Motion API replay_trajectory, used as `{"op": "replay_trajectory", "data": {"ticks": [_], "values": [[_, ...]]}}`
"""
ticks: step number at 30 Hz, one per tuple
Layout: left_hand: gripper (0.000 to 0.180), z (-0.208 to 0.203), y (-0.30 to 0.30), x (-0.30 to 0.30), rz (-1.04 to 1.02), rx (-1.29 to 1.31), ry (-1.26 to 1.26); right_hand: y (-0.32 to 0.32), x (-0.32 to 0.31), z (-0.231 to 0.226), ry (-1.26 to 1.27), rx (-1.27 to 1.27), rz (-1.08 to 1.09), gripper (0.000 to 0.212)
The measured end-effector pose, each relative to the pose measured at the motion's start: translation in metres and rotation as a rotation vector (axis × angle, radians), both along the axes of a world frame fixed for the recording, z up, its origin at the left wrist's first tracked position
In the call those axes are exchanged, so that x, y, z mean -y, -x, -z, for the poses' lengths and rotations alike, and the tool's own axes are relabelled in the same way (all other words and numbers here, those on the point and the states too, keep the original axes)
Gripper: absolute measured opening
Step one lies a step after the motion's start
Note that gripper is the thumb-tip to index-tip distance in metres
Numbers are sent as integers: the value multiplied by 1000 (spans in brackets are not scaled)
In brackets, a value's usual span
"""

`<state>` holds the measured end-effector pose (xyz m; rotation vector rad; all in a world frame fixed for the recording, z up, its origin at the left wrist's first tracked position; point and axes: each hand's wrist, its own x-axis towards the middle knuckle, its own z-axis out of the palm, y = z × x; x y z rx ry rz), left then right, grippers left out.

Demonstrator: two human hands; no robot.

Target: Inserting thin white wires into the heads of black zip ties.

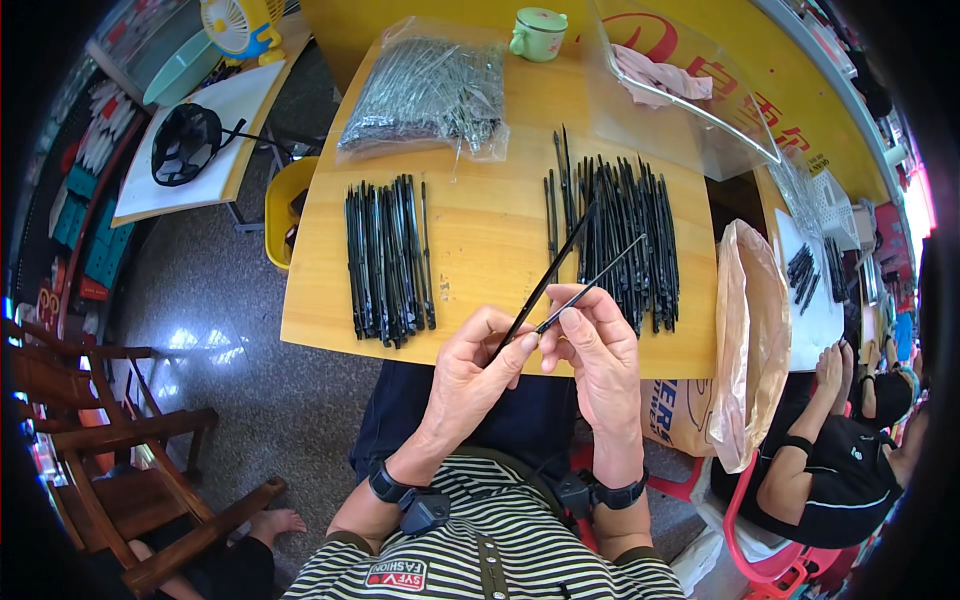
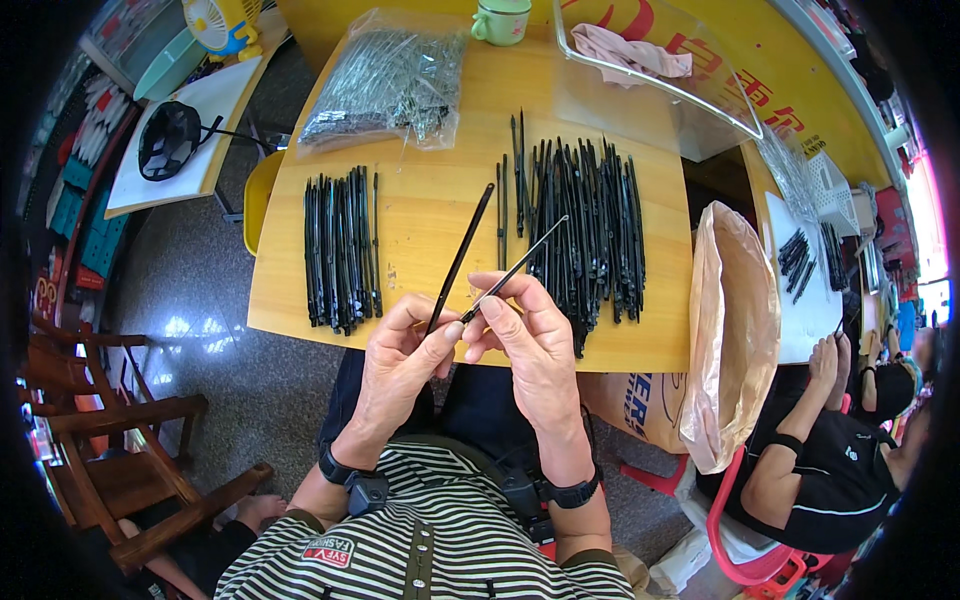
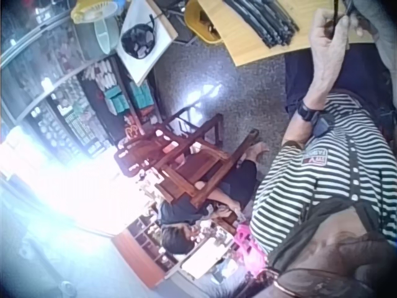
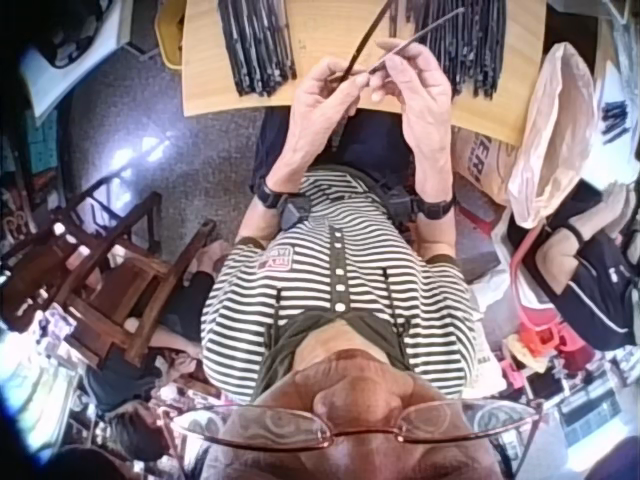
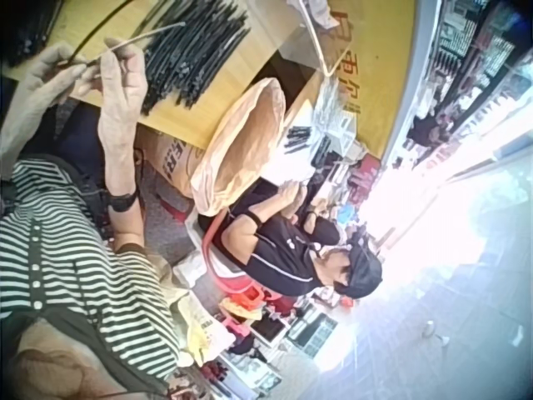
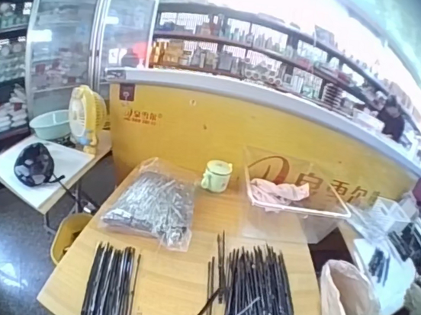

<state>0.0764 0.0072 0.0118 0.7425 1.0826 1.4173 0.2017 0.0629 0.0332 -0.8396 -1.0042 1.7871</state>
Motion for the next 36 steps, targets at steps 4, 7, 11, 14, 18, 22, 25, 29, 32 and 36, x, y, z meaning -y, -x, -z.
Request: {"op": "replay_trajectory", "data": {"ticks": [4, 7, 11, 14, 18, 22, 25, 29, 32, 36], "values": [[10, -3, 2, 0, -3, 19, 34, -5, -4, 7, -15, -20, -44, 24], [9, -4, 3, -1, -23, 46, 80, -5, -5, 8, 31, -32, -72, 24], [7, 3, 4, -3, -46, -11, -46, -3, -4, 4, 19, 1, -42, 24], [6, 5, 3, -4, -48, -34, -65, -2, -5, 4, 0, 51, -30, 24], [7, 6, 2, -3, -47, -5, -19, 0, -6, 5, -31, 114, -20, 23], [12, 3, 3, -2, -32, 49, 30, 3, -7, 7, -50, 111, 5, 20], [18, -2, 5, -5, -18, 39, 101, 3, -7, 8, -46, 111, -1, 16], [15, -2, 7, -6, -4, 180, 115, 9, -7, 5, -54, 117, 20, 13], [12, 3, 7, -5, -27, 168, 107, 11, -6, 6, -66, 137, 32, 10], [10, 7, 4, -5, -50, 196, 124, 16, -4, 6, -69, 204, 77, 9]]}}
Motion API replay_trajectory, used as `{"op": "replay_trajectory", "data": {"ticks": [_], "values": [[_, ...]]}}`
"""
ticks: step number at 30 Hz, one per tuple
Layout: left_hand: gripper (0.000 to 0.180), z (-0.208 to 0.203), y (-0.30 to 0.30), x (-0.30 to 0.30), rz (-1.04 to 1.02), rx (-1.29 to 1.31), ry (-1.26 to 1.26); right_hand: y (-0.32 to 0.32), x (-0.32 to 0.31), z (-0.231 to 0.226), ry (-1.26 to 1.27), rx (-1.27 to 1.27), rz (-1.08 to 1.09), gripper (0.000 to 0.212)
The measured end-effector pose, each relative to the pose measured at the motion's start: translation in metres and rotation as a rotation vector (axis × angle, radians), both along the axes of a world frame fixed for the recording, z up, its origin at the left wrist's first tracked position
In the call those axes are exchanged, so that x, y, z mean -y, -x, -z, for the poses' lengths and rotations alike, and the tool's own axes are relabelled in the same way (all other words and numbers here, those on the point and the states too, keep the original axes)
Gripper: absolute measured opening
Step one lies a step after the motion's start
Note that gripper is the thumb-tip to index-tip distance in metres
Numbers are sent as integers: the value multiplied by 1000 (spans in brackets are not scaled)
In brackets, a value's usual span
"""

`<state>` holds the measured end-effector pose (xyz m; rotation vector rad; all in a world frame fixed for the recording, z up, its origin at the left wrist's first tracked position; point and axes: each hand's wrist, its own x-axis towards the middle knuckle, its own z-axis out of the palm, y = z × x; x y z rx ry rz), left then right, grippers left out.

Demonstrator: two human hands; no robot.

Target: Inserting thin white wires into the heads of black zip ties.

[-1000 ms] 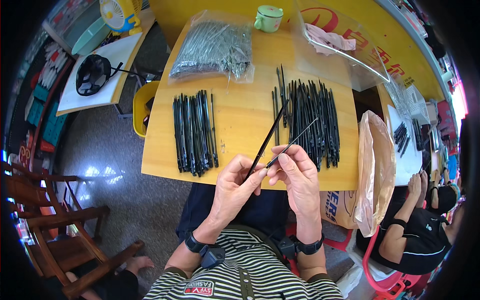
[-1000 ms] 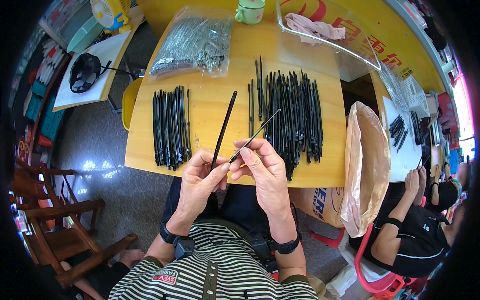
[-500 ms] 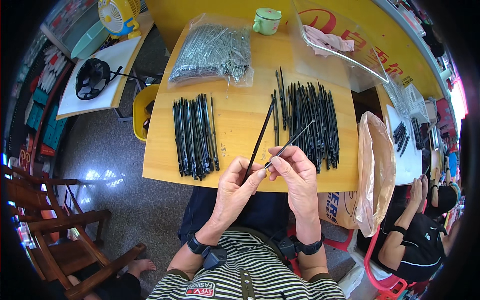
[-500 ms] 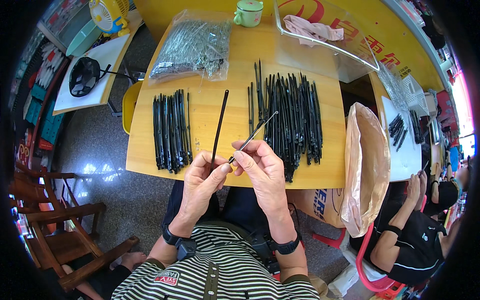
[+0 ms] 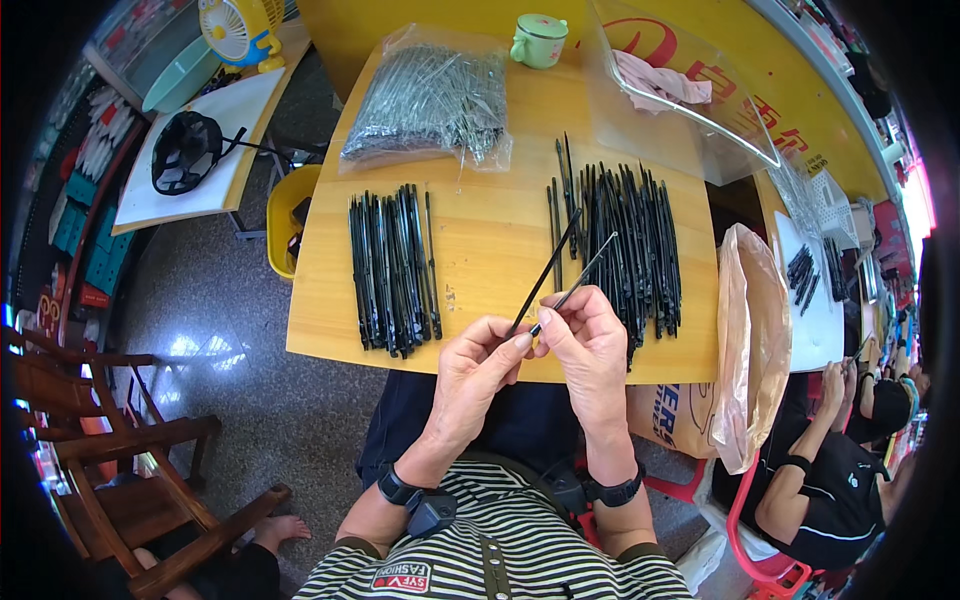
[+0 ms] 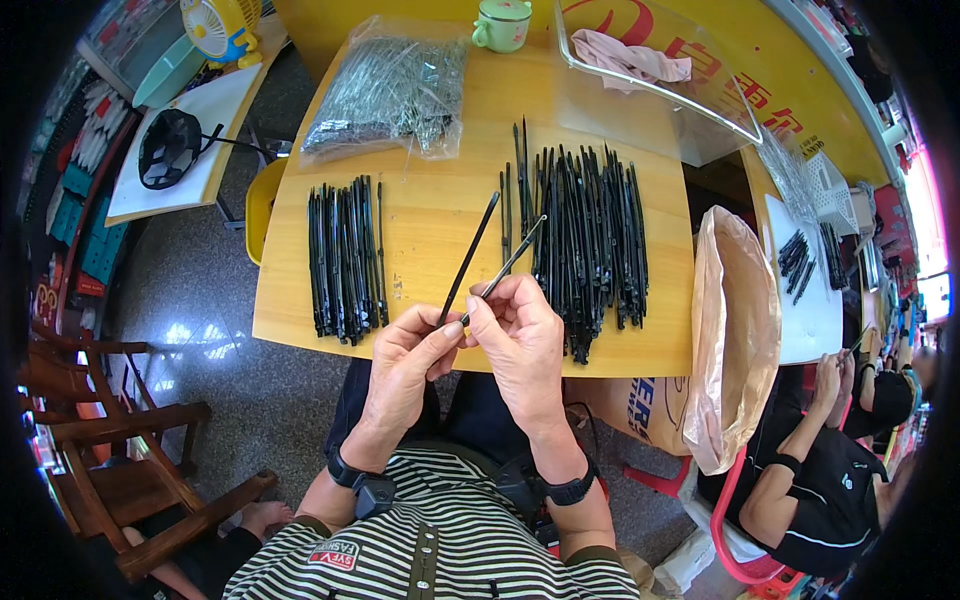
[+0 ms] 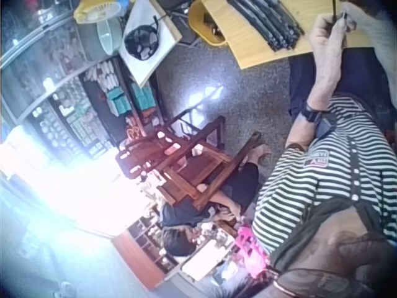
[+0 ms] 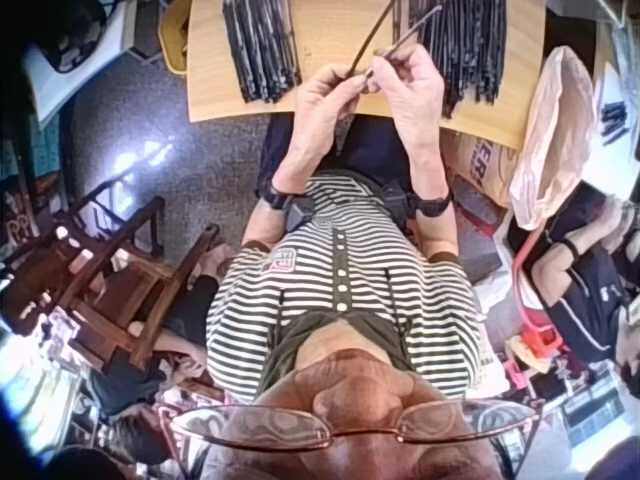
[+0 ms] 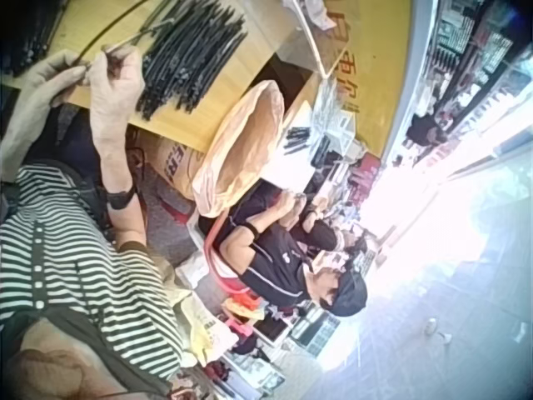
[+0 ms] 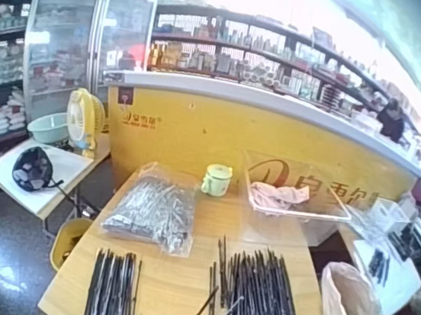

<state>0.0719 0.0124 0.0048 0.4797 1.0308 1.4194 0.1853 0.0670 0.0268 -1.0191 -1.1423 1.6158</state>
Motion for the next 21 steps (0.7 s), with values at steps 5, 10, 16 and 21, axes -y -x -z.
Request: {"op": "replay_trajectory", "data": {"ticks": [5, 10, 16, 21], "values": [[11, 2, 1, -1, 10, -17, 14, 3, 0, 3, -25, 60, 18, 8], [17, 2, 0, -1, 56, -122, -32, 5, -4, 2, -16, 52, -10, 9], [21, -4, 20, 3, -88, -651, -23, 11, -3, 4, -203, 356, -31, 22], [18, 4, 81, 12, -396, -842, 160, -12, -20, 12, -476, 936, 161, 15]]}}
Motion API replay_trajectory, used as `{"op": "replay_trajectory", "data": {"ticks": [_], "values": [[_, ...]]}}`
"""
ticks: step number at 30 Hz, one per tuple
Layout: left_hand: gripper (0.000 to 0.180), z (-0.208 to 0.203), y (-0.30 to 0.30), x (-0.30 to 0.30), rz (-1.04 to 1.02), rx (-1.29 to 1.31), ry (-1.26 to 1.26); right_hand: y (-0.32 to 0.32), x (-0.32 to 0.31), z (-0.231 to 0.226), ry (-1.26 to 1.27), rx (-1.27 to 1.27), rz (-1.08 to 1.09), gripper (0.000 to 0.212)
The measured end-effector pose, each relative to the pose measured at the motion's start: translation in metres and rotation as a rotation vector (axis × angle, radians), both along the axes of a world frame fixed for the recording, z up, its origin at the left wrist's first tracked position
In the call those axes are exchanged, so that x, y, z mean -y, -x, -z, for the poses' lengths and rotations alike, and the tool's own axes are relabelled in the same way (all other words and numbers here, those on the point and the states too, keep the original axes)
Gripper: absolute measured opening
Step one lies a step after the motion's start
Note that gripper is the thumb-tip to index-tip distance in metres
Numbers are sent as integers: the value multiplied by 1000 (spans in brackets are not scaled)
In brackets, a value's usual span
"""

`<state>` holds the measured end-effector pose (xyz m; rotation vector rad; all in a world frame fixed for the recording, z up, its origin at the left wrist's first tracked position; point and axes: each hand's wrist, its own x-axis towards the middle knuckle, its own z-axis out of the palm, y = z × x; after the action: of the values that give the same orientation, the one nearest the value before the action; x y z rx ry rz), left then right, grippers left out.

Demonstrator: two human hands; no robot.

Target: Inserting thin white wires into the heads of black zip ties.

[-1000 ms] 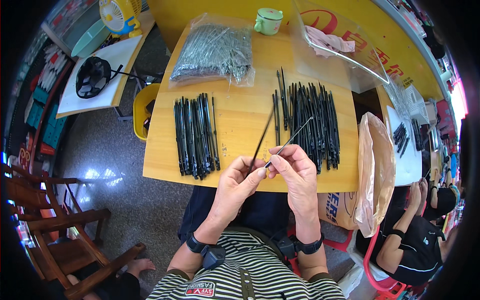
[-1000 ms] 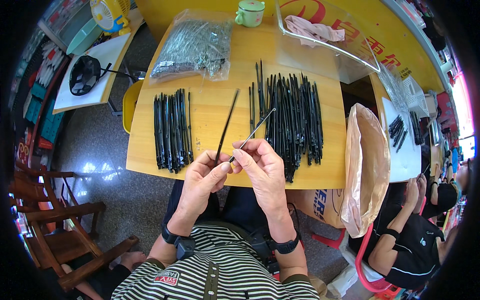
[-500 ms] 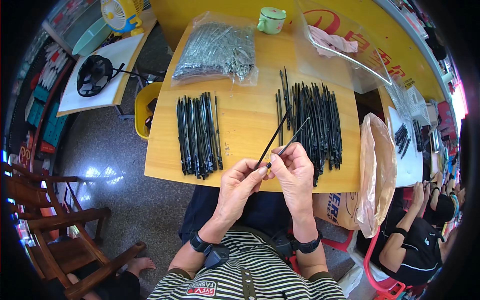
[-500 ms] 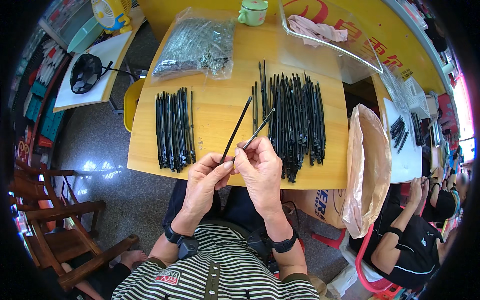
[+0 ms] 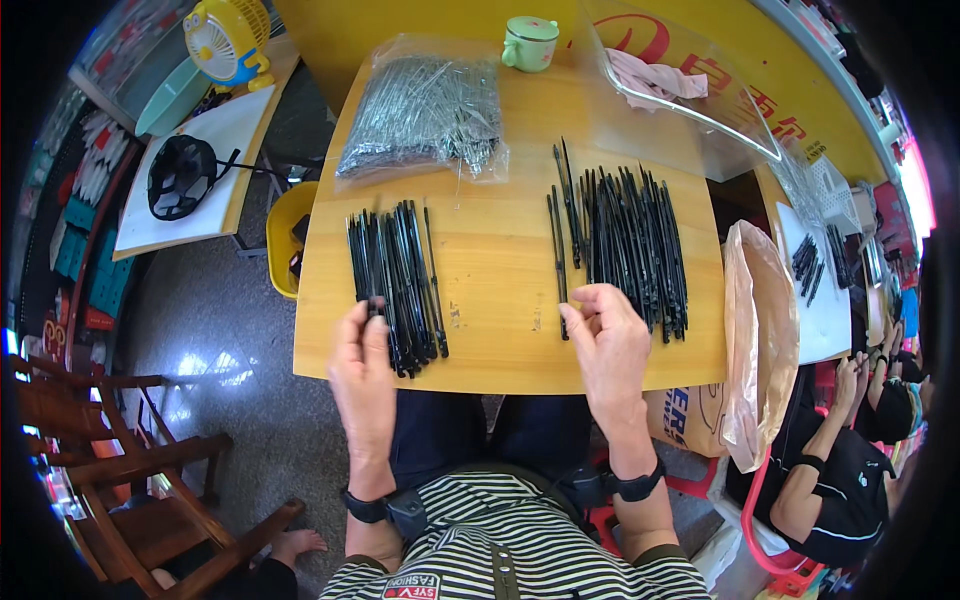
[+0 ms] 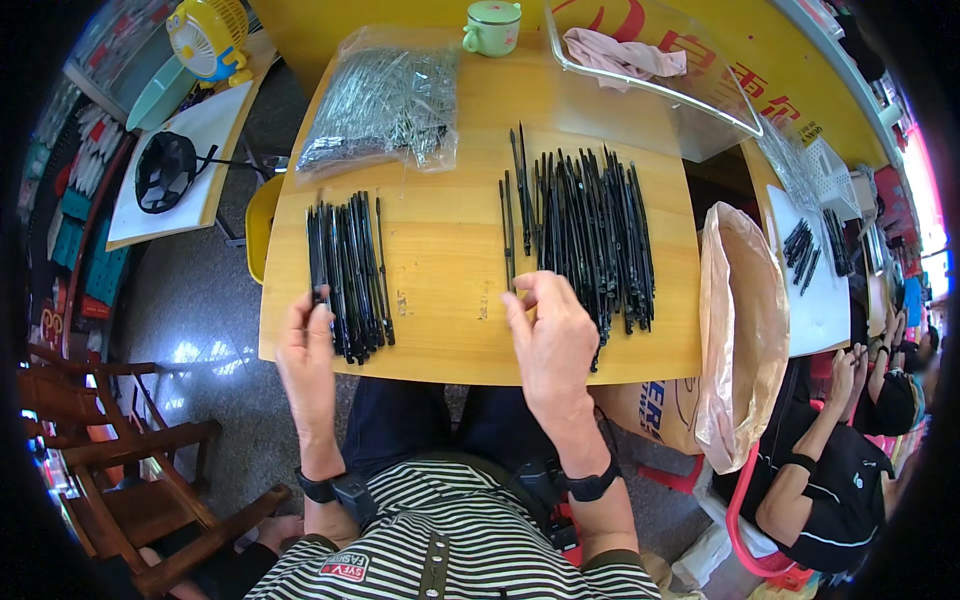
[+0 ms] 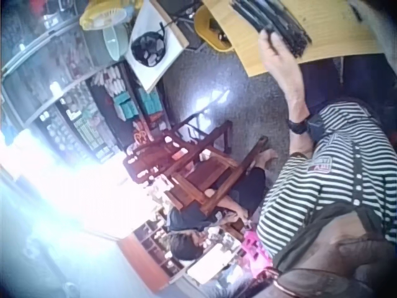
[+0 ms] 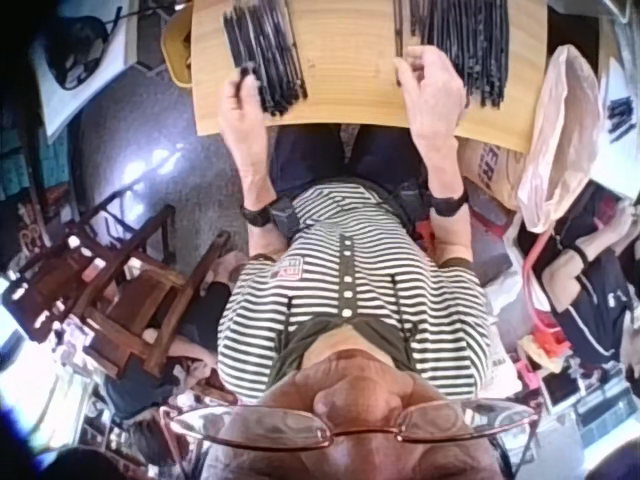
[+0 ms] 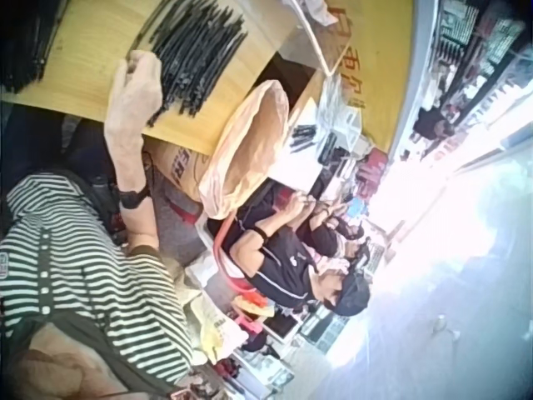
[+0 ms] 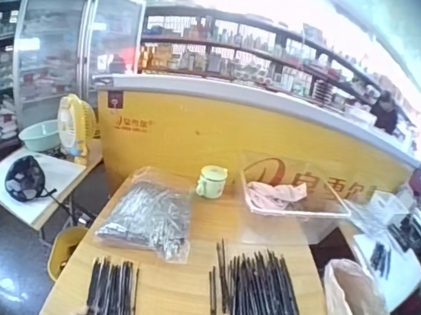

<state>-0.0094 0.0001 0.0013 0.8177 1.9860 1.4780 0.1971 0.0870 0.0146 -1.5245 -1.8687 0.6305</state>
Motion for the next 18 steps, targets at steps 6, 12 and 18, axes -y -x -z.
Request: {"op": "replay_trajectory", "data": {"ticks": [6, 12, 18], "values": [[19, 33, 34, 3, -67, -306, -16, 3, -13, 5, -20, 407, -4, 23], [24, 25, 22, -6, -27, -301, 58, 9, -16, 10, 32, 455, -20, 18], [31, 20, 9, -6, 38, -367, 37, 17, -16, 17, 0, 498, -18, 21]]}}
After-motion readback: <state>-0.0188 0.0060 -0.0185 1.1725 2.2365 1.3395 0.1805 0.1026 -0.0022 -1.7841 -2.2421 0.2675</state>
